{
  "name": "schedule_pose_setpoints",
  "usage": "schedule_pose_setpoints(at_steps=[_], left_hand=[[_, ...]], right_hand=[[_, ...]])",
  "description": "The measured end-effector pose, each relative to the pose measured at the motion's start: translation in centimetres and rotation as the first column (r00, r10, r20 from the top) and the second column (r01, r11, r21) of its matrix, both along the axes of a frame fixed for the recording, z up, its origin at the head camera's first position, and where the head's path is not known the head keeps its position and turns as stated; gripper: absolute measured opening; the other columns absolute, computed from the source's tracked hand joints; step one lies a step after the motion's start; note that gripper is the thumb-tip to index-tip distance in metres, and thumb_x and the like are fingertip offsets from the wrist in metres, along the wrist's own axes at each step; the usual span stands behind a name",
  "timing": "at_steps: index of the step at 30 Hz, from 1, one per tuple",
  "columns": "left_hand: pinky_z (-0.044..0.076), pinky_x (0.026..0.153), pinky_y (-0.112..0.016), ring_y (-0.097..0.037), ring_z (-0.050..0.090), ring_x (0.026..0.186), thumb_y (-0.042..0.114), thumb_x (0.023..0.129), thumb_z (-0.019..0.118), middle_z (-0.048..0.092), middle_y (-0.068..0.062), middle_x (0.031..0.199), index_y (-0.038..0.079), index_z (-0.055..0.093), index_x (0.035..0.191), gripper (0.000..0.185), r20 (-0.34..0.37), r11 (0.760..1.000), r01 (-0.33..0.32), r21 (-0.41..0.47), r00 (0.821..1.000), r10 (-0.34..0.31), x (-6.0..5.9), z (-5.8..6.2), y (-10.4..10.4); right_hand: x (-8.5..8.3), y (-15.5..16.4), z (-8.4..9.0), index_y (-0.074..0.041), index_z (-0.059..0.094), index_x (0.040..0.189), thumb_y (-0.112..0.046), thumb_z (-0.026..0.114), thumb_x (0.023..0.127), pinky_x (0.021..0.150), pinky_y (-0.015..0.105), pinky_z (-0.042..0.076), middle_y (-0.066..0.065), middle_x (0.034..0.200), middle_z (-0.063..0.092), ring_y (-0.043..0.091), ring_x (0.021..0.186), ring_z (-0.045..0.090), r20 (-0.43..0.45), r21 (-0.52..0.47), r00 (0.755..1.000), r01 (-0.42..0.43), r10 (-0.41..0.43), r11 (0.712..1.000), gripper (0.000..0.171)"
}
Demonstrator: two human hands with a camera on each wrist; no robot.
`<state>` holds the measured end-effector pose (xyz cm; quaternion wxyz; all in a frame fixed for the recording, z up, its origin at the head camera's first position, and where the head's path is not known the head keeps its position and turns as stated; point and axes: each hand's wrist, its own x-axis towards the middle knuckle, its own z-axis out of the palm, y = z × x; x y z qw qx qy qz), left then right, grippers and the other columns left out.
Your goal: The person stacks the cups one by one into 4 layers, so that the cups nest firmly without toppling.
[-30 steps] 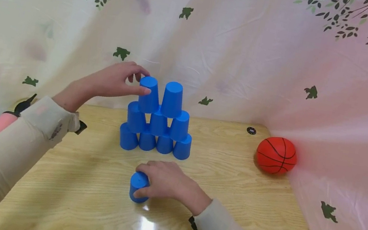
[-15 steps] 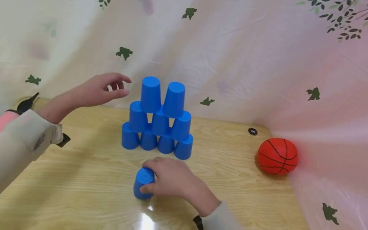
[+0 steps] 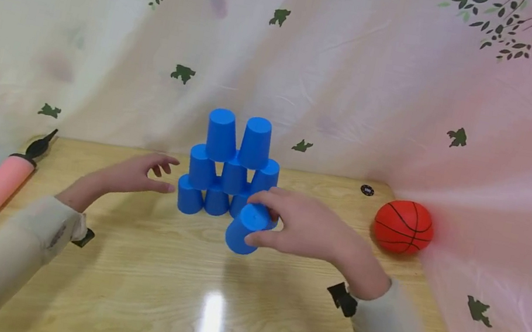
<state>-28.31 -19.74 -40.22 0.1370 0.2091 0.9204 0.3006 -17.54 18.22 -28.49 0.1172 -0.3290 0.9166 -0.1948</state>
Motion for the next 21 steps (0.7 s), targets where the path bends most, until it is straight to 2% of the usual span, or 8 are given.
schedule_pose_setpoints(at_steps=[4, 8, 13, 21], left_hand=[[0.049, 0.098, -0.054, -0.040, 0.053, 0.122, 0.047, 0.091, 0.070, 0.055, -0.021, 0.136, 0.007, 0.043, 0.149, 0.076, 0.033, 1.000, -0.017, -0.021, 0.999, 0.017, 0.0, -1.8, 0.7], [0.050, 0.097, -0.054, -0.040, 0.054, 0.122, 0.049, 0.089, 0.072, 0.055, -0.021, 0.135, 0.005, 0.044, 0.148, 0.079, 0.064, 0.999, -0.037, -0.004, 0.997, 0.038, 0.2, -3.3, 1.3], [0.051, 0.096, -0.052, -0.039, 0.056, 0.119, 0.047, 0.088, 0.074, 0.058, -0.021, 0.131, 0.003, 0.045, 0.145, 0.077, 0.064, 0.999, -0.048, 0.023, 0.997, 0.047, 0.2, -4.2, 2.0], [0.054, 0.091, -0.046, -0.032, 0.061, 0.108, 0.043, 0.088, 0.075, 0.063, -0.017, 0.121, 0.004, 0.055, 0.132, 0.062, 0.046, 0.998, -0.060, 0.034, 0.997, 0.059, 0.1, -5.1, 2.6]], right_hand=[[0.1, 1.0, 2.1, -0.024, 0.060, 0.130, -0.046, 0.074, 0.088, 0.083, 0.036, 0.056, -0.009, 0.115, 0.066, 0.011, 0.099, 0.065, -0.031, -0.012, 1.000, 0.002, -0.002, 1.000, 0.049], [0.5, 1.4, 3.9, -0.027, 0.060, 0.131, -0.046, 0.076, 0.087, 0.081, 0.033, 0.056, -0.015, 0.110, 0.068, 0.006, 0.095, 0.065, -0.092, 0.001, 0.996, 0.013, -0.013, 1.000, 0.051], [0.8, 1.6, 5.4, -0.028, 0.059, 0.128, -0.049, 0.075, 0.086, 0.075, 0.031, 0.052, -0.016, 0.103, 0.066, 0.005, 0.089, 0.063, -0.137, 0.017, 0.990, 0.023, -0.021, 1.000, 0.049], [0.6, 2.2, 6.2, -0.026, 0.060, 0.126, -0.049, 0.074, 0.088, 0.076, 0.032, 0.050, -0.016, 0.101, 0.063, 0.007, 0.088, 0.060, -0.146, 0.003, 0.989, -0.001, 0.002, 1.000, 0.047]])
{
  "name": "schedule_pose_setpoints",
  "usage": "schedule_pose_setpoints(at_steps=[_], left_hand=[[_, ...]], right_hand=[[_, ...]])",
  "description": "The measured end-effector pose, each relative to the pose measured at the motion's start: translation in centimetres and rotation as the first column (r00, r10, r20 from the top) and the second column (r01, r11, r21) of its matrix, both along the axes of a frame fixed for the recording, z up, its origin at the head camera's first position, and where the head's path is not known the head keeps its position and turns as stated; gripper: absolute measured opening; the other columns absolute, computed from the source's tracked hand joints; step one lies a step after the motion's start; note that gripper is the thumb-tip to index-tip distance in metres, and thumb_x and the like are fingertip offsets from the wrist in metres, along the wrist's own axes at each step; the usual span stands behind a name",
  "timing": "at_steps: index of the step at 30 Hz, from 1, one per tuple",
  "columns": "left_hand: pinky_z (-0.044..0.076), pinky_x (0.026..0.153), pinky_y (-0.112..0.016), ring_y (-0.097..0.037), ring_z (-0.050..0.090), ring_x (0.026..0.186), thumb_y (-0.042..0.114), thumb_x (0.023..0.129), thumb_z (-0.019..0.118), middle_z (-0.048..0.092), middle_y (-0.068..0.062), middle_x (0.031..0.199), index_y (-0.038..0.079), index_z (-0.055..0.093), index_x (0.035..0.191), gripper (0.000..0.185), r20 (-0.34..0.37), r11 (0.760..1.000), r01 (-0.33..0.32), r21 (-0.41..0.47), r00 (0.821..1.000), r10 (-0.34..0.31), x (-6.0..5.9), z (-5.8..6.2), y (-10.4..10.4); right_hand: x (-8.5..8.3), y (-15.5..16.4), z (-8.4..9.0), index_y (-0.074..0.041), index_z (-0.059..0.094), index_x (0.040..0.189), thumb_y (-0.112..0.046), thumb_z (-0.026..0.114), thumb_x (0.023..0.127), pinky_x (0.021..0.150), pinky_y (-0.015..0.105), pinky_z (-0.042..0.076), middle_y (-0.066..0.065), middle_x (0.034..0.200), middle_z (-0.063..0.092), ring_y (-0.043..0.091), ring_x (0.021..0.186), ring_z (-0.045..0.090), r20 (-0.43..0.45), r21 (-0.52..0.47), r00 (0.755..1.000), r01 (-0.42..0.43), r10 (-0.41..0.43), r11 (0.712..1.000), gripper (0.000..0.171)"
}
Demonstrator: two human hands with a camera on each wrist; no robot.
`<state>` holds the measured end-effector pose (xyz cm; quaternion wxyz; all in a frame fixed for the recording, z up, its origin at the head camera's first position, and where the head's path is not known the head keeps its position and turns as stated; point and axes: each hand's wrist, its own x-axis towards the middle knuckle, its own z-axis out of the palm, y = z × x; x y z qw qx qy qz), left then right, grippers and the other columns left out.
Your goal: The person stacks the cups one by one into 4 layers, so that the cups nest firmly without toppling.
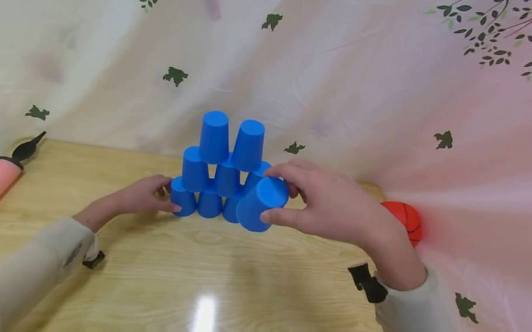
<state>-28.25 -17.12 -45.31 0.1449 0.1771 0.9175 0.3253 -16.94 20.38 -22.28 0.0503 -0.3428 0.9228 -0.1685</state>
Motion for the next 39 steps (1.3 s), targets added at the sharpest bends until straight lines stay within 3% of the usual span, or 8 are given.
schedule_pose_setpoints(at_steps=[11, 21, 33, 39], left_hand=[[0.055, 0.089, -0.045, -0.031, 0.062, 0.105, 0.039, 0.089, 0.076, 0.064, -0.018, 0.120, 0.003, 0.056, 0.130, 0.058, 0.001, 1.000, 0.003, 0.009, 1.000, -0.003, 0.4, -0.4, -0.2], [0.055, 0.088, -0.043, -0.029, 0.062, 0.104, 0.042, 0.089, 0.075, 0.065, -0.016, 0.118, 0.006, 0.056, 0.129, 0.057, 0.003, 1.000, 0.007, -0.001, 1.000, -0.007, 0.3, -1.0, -0.3], [0.054, 0.087, -0.042, -0.026, 0.060, 0.100, 0.042, 0.088, 0.076, 0.066, -0.012, 0.112, 0.007, 0.057, 0.126, 0.055, -0.002, 1.000, 0.003, -0.007, 1.000, -0.003, 0.2, -1.3, 0.1], [0.053, 0.091, -0.045, -0.027, 0.061, 0.102, 0.041, 0.088, 0.076, 0.067, -0.012, 0.115, 0.007, 0.057, 0.127, 0.055, -0.012, 1.000, 0.009, 0.001, 1.000, -0.009, 0.1, -1.2, 0.3]], right_hand=[[-1.5, -0.1, 1.4, -0.018, 0.058, 0.129, -0.035, 0.075, 0.090, 0.073, 0.035, 0.051, -0.002, 0.097, 0.061, 0.019, 0.089, 0.056, 0.126, -0.096, 0.992, 0.023, -0.011, 0.995, 0.046], [-3.2, -0.6, 4.0, -0.019, 0.060, 0.124, -0.033, 0.074, 0.091, 0.064, 0.030, 0.046, 0.001, 0.087, 0.059, 0.019, 0.076, 0.054, 0.045, -0.061, 0.999, 0.024, -0.022, 0.998, 0.039], [-6.3, -2.9, 6.3, -0.013, 0.055, 0.135, -0.039, 0.072, 0.091, 0.072, 0.032, 0.051, 0.006, 0.091, 0.061, 0.022, 0.083, 0.057, -0.089, -0.011, 0.993, 0.078, -0.079, 0.997, 0.054], [-7.4, -3.7, 7.9, -0.015, 0.055, 0.137, -0.049, 0.067, 0.091, 0.075, 0.032, 0.051, 0.008, 0.095, 0.063, 0.023, 0.086, 0.059, -0.091, 0.024, 0.988, 0.125, -0.122, 0.992, 0.058]])
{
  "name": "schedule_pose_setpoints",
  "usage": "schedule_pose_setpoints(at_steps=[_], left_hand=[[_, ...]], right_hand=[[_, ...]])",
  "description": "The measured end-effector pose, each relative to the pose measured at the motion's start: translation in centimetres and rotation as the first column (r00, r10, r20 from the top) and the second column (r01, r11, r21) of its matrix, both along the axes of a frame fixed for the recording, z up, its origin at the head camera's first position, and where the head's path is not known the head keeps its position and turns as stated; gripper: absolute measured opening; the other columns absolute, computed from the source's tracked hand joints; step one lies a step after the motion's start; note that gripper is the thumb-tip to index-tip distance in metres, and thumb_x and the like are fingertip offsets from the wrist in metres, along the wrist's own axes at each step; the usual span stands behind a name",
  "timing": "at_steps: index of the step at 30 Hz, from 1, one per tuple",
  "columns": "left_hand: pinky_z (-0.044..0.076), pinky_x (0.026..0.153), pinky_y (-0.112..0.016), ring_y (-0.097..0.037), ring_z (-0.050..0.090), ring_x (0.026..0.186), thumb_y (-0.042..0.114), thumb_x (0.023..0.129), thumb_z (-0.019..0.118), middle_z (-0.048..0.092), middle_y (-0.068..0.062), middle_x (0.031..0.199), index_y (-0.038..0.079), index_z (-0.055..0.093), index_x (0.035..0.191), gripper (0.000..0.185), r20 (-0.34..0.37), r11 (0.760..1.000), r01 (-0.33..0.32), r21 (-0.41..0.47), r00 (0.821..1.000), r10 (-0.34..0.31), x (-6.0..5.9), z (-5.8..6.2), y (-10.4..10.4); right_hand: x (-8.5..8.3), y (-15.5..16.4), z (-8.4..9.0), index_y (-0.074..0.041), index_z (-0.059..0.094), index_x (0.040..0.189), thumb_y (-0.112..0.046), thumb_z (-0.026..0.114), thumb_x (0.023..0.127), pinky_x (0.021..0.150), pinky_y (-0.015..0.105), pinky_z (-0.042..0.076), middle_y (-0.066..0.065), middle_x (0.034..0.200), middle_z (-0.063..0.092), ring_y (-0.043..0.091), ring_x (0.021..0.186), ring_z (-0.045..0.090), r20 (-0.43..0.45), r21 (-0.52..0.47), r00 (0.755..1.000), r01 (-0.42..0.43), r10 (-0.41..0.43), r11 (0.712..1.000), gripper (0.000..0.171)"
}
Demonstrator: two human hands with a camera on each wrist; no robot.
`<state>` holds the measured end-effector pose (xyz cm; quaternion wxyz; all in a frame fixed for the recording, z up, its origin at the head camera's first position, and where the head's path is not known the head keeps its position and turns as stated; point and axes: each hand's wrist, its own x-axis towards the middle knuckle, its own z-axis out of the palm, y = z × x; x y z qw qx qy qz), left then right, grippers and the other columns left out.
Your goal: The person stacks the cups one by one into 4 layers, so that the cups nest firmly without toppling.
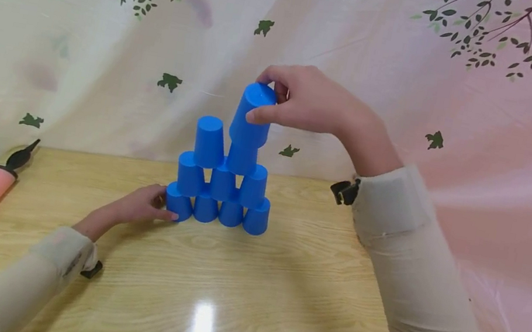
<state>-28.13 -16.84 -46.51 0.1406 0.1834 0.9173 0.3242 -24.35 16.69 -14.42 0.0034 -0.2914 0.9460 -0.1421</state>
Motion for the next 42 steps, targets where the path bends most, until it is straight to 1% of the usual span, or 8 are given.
schedule_pose_setpoints(at_steps=[4, 9, 16, 25, 30, 33, 37, 42], left_hand=[[0.053, 0.092, -0.046, -0.027, 0.061, 0.103, 0.042, 0.088, 0.076, 0.066, -0.012, 0.116, 0.007, 0.057, 0.128, 0.056, -0.006, 1.000, 0.003, -0.002, 1.000, -0.003, 0.0, -0.1, 0.0], [0.053, 0.094, -0.048, -0.029, 0.061, 0.107, 0.043, 0.089, 0.075, 0.066, -0.013, 0.119, 0.007, 0.056, 0.130, 0.058, -0.003, 1.000, -0.002, -0.008, 1.000, 0.002, 0.0, 0.0, 0.0], [0.052, 0.095, -0.048, -0.029, 0.061, 0.108, 0.043, 0.089, 0.075, 0.066, -0.013, 0.120, 0.007, 0.056, 0.131, 0.058, -0.004, 1.000, 0.004, -0.010, 1.000, -0.004, 0.0, -0.1, -0.1], [0.052, 0.094, -0.049, -0.030, 0.061, 0.108, 0.044, 0.089, 0.074, 0.066, -0.015, 0.120, 0.006, 0.055, 0.132, 0.060, -0.009, 1.000, 0.014, -0.014, 1.000, -0.014, -0.1, -0.2, -0.2], [0.052, 0.096, -0.050, -0.030, 0.061, 0.109, 0.044, 0.089, 0.075, 0.065, -0.015, 0.122, 0.007, 0.055, 0.133, 0.061, -0.005, 1.000, 0.007, -0.016, 1.000, -0.007, 0.0, 0.0, -0.1], [0.052, 0.096, -0.050, -0.030, 0.061, 0.108, 0.043, 0.089, 0.075, 0.066, -0.014, 0.121, 0.007, 0.056, 0.132, 0.060, -0.006, 1.000, 0.008, -0.013, 1.000, -0.008, 0.0, 0.1, 0.0], [0.052, 0.097, -0.050, -0.031, 0.061, 0.109, 0.043, 0.089, 0.075, 0.066, -0.014, 0.122, 0.006, 0.056, 0.132, 0.060, -0.003, 1.000, 0.011, -0.006, 1.000, -0.011, 0.0, 0.0, -0.1], [0.051, 0.098, -0.051, -0.032, 0.061, 0.112, 0.044, 0.089, 0.075, 0.065, -0.015, 0.125, 0.006, 0.055, 0.134, 0.061, -0.001, 1.000, 0.011, -0.009, 1.000, -0.011, -0.1, -0.1, -0.3]], right_hand=[[-0.8, -0.7, 0.7, -0.015, 0.053, 0.140, -0.053, 0.066, 0.091, 0.080, 0.035, 0.052, 0.009, 0.104, 0.064, 0.024, 0.093, 0.058, 0.033, 0.025, 0.999, 0.039, -0.040, 0.999, 0.063], [-1.8, -1.5, 1.0, -0.015, 0.049, 0.144, -0.056, 0.066, 0.089, 0.089, 0.042, 0.053, 0.009, 0.118, 0.064, 0.026, 0.103, 0.059, 0.076, 0.047, 0.993, 0.082, -0.085, 0.996, 0.071], [-3.0, -2.3, 1.0, -0.013, 0.049, 0.144, -0.055, 0.065, 0.090, 0.094, 0.046, 0.051, 0.010, 0.119, 0.064, 0.027, 0.106, 0.059, 0.083, 0.043, 0.994, 0.072, -0.075, 0.996, 0.070], [-4.2, -3.1, 0.9, -0.011, 0.048, 0.144, -0.055, 0.066, 0.089, 0.100, 0.051, 0.051, 0.011, 0.129, 0.062, 0.028, 0.113, 0.060, 0.101, 0.066, 0.993, 0.059, -0.066, 0.996, 0.073], [-4.7, -3.3, 0.9, -0.010, 0.046, 0.146, -0.057, 0.064, 0.090, 0.101, 0.052, 0.050, 0.012, 0.131, 0.061, 0.030, 0.115, 0.058, 0.115, 0.081, 0.991, 0.057, -0.066, 0.995, 0.075], [-5.0, -3.4, 1.0, -0.010, 0.045, 0.147, -0.058, 0.063, 0.090, 0.097, 0.050, 0.052, 0.013, 0.131, 0.061, 0.030, 0.114, 0.058, 0.121, 0.088, 0.990, 0.064, -0.075, 0.994, 0.077], [-5.3, -3.6, 0.9, -0.011, 0.045, 0.147, -0.059, 0.062, 0.090, 0.091, 0.043, 0.053, 0.011, 0.130, 0.060, 0.029, 0.111, 0.058, 0.137, 0.102, 0.986, 0.077, -0.091, 0.992, 0.076], [-5.7, -3.9, 0.9, -0.011, 0.043, 0.148, -0.058, 0.061, 0.091, 0.090, 0.043, 0.054, 0.012, 0.134, 0.059, 0.029, 0.114, 0.057, 0.164, 0.110, 0.982, 0.076, -0.094, 0.991, 0.076]])
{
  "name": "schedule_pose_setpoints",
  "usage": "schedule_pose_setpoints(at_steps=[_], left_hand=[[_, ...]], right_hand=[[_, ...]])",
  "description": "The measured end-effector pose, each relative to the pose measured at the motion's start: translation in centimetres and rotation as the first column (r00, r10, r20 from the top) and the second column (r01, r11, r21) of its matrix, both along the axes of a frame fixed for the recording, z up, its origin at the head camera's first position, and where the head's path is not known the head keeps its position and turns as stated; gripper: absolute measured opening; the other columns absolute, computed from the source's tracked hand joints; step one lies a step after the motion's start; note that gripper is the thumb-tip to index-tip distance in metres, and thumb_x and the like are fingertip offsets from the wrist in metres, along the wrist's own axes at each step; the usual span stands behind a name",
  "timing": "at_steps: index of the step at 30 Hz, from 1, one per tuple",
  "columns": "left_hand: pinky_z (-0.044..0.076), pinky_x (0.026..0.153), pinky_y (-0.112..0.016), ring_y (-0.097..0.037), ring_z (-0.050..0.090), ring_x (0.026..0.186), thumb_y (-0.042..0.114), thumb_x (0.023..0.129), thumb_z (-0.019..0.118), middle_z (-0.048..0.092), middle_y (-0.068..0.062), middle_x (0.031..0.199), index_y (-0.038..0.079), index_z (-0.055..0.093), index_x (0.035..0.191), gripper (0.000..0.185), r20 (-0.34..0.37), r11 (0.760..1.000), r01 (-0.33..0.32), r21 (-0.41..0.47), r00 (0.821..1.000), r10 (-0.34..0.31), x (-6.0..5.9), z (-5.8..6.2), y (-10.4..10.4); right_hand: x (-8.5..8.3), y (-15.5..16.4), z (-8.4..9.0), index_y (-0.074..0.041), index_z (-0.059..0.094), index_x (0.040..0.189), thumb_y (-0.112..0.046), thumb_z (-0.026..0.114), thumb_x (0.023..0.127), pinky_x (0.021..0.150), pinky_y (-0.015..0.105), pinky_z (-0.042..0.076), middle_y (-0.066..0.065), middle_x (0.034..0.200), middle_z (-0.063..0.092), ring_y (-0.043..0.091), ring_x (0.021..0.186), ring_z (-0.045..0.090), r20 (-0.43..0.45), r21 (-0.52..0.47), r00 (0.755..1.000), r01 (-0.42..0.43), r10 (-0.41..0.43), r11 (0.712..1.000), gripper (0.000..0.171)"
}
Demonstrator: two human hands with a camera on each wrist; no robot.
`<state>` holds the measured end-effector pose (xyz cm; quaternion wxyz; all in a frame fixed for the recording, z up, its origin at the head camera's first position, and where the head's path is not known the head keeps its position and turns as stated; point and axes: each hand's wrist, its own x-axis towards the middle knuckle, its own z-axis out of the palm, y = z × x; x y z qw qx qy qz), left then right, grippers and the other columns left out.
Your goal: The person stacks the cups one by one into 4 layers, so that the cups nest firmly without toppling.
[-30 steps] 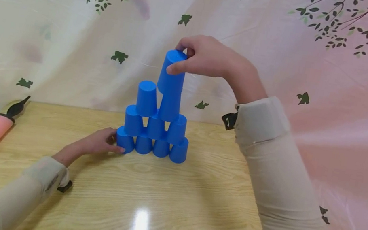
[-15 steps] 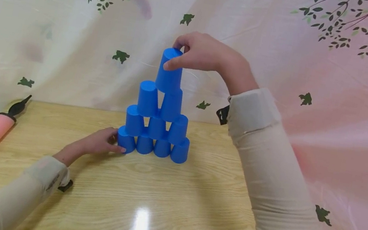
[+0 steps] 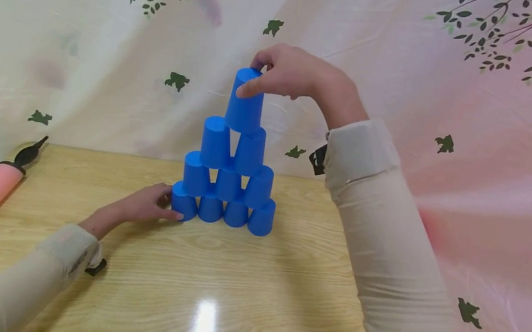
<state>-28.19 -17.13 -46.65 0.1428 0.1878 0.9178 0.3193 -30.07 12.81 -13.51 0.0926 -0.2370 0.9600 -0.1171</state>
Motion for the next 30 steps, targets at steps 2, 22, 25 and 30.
schedule_pose_setpoints(at_steps=[2, 22, 25, 30], left_hand=[[0.051, 0.098, -0.052, -0.032, 0.061, 0.113, 0.044, 0.089, 0.074, 0.065, -0.016, 0.125, 0.006, 0.055, 0.134, 0.061, -0.003, 1.000, 0.003, -0.002, 1.000, -0.003, 0.0, 0.0, 0.0], [0.050, 0.101, -0.054, -0.035, 0.060, 0.117, 0.043, 0.090, 0.074, 0.063, -0.017, 0.129, 0.006, 0.053, 0.137, 0.064, 0.008, 1.000, -0.005, 0.002, 1.000, 0.005, 0.2, 0.2, -0.1], [0.050, 0.101, -0.054, -0.035, 0.060, 0.117, 0.043, 0.090, 0.074, 0.063, -0.017, 0.129, 0.006, 0.053, 0.137, 0.063, 0.003, 1.000, -0.002, 0.002, 1.000, 0.002, 0.2, 0.2, -0.1], [0.050, 0.101, -0.054, -0.035, 0.060, 0.118, 0.043, 0.089, 0.074, 0.063, -0.017, 0.129, 0.006, 0.053, 0.137, 0.064, 0.009, 1.000, -0.007, 0.008, 1.000, 0.007, 0.2, 0.2, -0.1]], right_hand=[[-0.1, -0.1, 0.0, -0.011, 0.042, 0.148, -0.059, 0.061, 0.091, 0.090, 0.043, 0.053, 0.012, 0.135, 0.058, 0.030, 0.115, 0.057, 0.006, -0.001, 1.000, 0.000, 0.000, 1.000, 0.077], [-0.7, -1.2, -0.2, -0.012, 0.043, 0.148, -0.058, 0.062, 0.091, 0.089, 0.040, 0.053, 0.009, 0.133, 0.060, 0.027, 0.112, 0.057, 0.015, -0.007, 1.000, -0.012, 0.012, 1.000, 0.076], [-0.7, -1.3, -0.2, -0.012, 0.042, 0.149, -0.058, 0.062, 0.091, 0.090, 0.041, 0.053, 0.010, 0.134, 0.060, 0.028, 0.112, 0.057, 0.027, -0.002, 1.000, -0.011, 0.011, 1.000, 0.077], [-0.8, -1.4, -0.2, -0.012, 0.041, 0.150, -0.058, 0.062, 0.091, 0.092, 0.043, 0.053, 0.011, 0.136, 0.059, 0.029, 0.113, 0.057, 0.042, 0.003, 0.999, -0.014, 0.014, 1.000, 0.078]])
